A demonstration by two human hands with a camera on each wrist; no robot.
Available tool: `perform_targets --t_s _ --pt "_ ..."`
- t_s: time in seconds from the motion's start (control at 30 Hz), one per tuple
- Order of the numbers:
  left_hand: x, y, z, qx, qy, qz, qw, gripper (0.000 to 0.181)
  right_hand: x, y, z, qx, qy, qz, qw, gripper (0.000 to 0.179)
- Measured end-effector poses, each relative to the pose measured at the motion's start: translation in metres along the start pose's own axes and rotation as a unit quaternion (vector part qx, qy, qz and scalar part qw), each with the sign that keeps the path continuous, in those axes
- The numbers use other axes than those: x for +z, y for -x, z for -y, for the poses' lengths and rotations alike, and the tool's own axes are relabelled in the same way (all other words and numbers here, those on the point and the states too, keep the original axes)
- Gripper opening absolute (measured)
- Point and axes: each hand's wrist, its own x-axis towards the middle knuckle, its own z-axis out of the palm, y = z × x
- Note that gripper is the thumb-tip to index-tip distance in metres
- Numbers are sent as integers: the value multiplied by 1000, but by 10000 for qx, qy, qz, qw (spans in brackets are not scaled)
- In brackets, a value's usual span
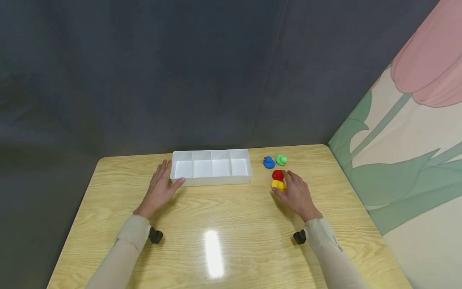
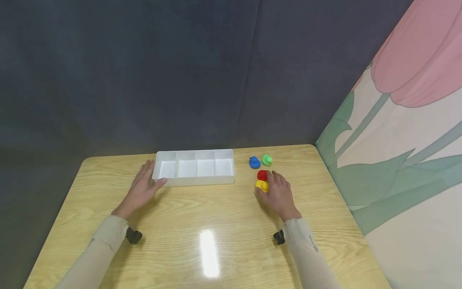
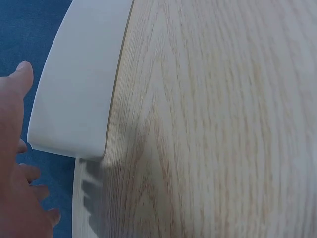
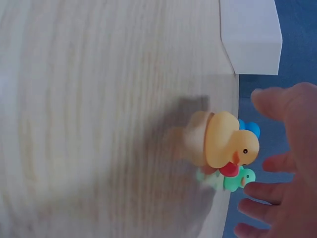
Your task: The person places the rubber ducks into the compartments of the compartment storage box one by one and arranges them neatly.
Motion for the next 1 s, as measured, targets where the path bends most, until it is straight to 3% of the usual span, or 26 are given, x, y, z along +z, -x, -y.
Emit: perform_targets --t_s 0.47,1.0 --pt "3 -5 -1 -46 -14 -5 10000 93 0 5 -1 -51 153 61 9999 45" --pt "3 -4 4 -31 83 -107 9999 86 -11 -3 2 5 523 442 9977 39"
